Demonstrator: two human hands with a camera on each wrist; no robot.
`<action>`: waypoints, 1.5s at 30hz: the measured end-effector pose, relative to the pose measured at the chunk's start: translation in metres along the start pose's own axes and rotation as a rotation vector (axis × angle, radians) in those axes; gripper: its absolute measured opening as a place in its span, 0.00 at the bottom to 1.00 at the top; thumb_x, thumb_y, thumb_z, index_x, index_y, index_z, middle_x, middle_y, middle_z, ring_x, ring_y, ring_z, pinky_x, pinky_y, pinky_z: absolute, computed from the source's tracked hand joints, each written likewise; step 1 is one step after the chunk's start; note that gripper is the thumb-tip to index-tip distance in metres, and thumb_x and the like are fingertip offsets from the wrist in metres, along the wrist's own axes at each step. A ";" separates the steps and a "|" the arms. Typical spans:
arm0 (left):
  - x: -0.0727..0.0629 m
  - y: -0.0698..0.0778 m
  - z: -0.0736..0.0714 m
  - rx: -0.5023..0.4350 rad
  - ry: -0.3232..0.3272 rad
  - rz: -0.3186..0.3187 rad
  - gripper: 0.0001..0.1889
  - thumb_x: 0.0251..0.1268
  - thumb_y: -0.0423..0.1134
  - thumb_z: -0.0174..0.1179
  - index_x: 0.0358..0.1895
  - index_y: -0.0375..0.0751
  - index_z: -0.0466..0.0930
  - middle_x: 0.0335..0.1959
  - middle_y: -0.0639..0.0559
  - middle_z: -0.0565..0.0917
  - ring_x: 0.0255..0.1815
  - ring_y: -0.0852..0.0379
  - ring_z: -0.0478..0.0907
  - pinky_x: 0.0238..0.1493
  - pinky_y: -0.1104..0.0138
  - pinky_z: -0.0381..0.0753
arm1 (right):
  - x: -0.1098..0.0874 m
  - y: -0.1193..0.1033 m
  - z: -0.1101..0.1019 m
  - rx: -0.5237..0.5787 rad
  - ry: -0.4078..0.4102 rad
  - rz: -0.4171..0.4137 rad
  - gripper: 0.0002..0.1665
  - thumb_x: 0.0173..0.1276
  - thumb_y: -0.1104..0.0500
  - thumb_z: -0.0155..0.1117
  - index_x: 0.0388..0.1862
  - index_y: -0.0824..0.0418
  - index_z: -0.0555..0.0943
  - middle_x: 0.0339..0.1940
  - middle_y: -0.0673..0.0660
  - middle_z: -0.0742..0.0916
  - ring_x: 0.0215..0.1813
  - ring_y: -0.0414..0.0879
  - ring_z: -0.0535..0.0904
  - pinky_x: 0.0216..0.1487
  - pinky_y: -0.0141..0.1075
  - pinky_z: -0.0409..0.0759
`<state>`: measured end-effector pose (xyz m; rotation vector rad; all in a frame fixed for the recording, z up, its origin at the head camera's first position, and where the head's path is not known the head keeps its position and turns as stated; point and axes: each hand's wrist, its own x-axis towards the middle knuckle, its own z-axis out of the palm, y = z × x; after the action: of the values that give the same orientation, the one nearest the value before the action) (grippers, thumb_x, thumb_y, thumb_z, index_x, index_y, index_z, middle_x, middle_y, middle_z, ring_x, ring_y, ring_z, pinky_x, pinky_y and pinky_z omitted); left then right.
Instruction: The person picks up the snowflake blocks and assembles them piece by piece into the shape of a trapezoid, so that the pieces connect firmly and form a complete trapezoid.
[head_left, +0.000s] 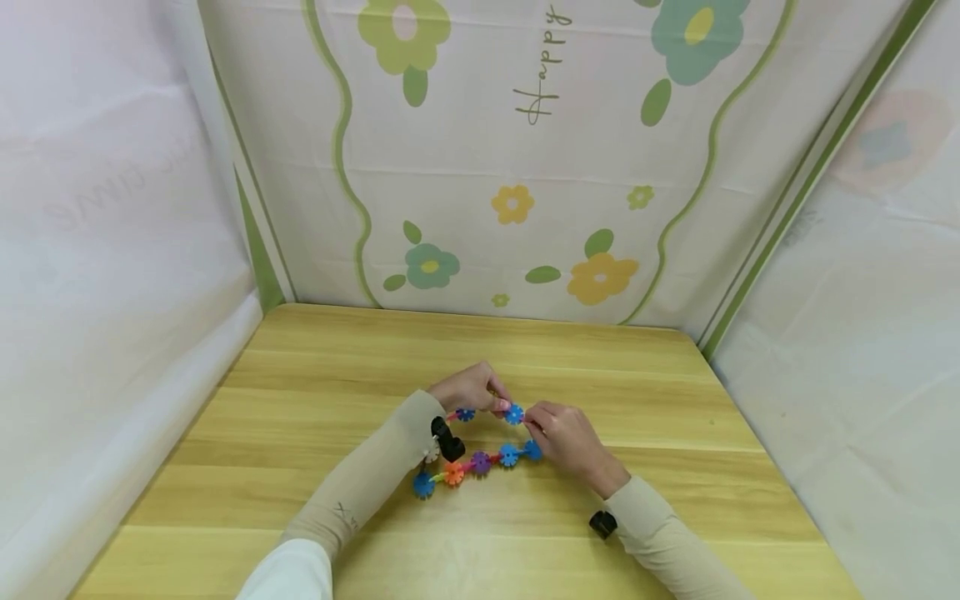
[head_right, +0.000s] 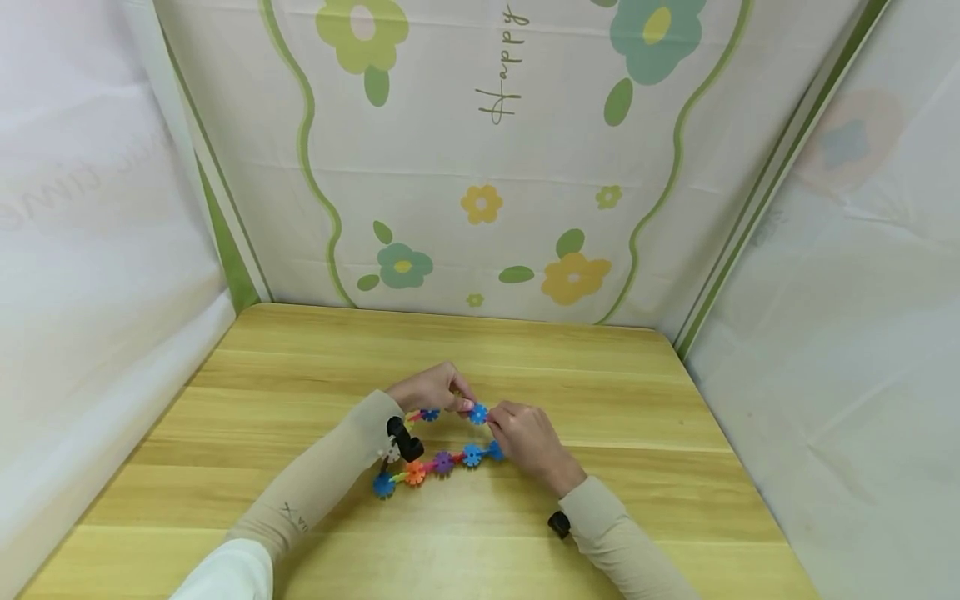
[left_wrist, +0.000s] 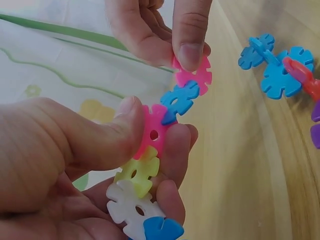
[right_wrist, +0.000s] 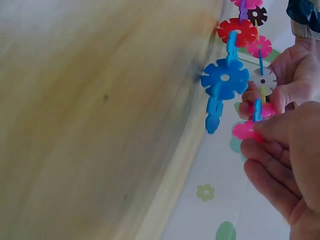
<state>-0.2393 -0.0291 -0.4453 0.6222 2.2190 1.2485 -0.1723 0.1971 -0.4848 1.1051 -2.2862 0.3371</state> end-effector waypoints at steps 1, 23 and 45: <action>0.000 0.000 0.000 -0.004 -0.003 -0.002 0.08 0.76 0.32 0.64 0.40 0.38 0.94 0.38 0.46 0.94 0.46 0.48 0.91 0.59 0.49 0.87 | 0.000 0.000 0.000 -0.012 -0.005 -0.008 0.08 0.58 0.68 0.82 0.32 0.63 0.89 0.32 0.55 0.92 0.31 0.44 0.90 0.32 0.33 0.88; 0.005 -0.003 0.000 0.032 -0.046 -0.003 0.09 0.77 0.35 0.64 0.42 0.37 0.94 0.39 0.44 0.94 0.38 0.49 0.87 0.44 0.58 0.87 | -0.008 0.010 -0.007 0.310 -0.227 0.323 0.05 0.68 0.62 0.77 0.39 0.60 0.87 0.35 0.50 0.90 0.34 0.37 0.85 0.37 0.28 0.86; -0.002 -0.007 -0.010 0.045 -0.078 0.014 0.11 0.80 0.38 0.61 0.48 0.36 0.92 0.45 0.46 0.92 0.46 0.51 0.84 0.56 0.54 0.84 | -0.023 0.020 -0.010 0.860 -0.503 0.857 0.10 0.79 0.60 0.65 0.45 0.68 0.87 0.34 0.58 0.90 0.36 0.46 0.89 0.40 0.37 0.89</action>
<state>-0.2451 -0.0395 -0.4465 0.6933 2.1873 1.1643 -0.1728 0.2292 -0.4902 0.4674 -3.0777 1.6462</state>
